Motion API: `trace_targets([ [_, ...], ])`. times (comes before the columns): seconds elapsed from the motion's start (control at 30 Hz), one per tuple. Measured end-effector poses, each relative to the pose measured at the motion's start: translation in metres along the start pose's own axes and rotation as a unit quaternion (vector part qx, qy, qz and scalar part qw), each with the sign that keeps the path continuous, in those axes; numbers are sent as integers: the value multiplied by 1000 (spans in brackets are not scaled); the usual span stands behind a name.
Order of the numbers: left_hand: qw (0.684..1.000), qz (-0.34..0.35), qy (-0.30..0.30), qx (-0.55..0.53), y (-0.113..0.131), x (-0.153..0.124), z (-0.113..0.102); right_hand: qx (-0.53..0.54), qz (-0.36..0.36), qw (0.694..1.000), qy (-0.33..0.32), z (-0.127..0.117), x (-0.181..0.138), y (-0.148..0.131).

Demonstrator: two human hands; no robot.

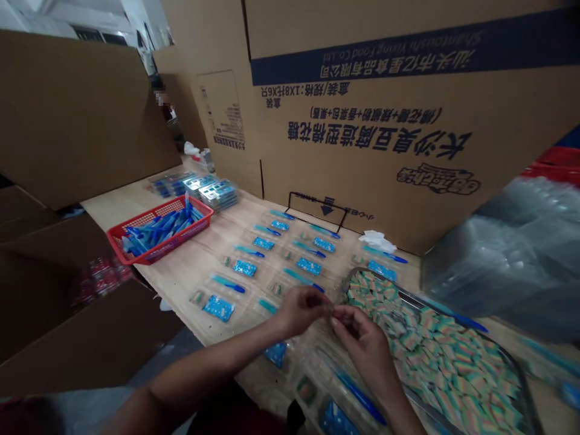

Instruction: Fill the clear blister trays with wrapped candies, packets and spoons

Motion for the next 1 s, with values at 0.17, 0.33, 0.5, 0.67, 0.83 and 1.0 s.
trace_targets([
  [0.17,979,-37,150,133,14,61,-149,-43,17,999,28,-33,-7,15],
  [0.33,950,-86,180,241,-4,104,-239,-56,46,997,38,-58,-12,36],
  [0.5,914,-110,150,359,-23,117,-240,-72,51,996,21,-58,-17,41],
  [0.67,873,-118,150,448,-24,116,-236,-77,53,995,29,-67,-17,34],
  [0.83,850,-79,159,497,-15,110,-225,-92,36,993,66,-83,-16,28],
  [1.0,832,-31,162,530,-9,109,-219,-162,27,983,78,-95,-17,31],
])
Point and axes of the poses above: each hand's wrist, its own x-axis towards the middle knuckle, its own z-axis out of the palm, y = z × x, the point moved 7 cm from there along x, towards the middle knuckle, and after that the axes turned 2 degrees about -y, right-handed, at the moved point
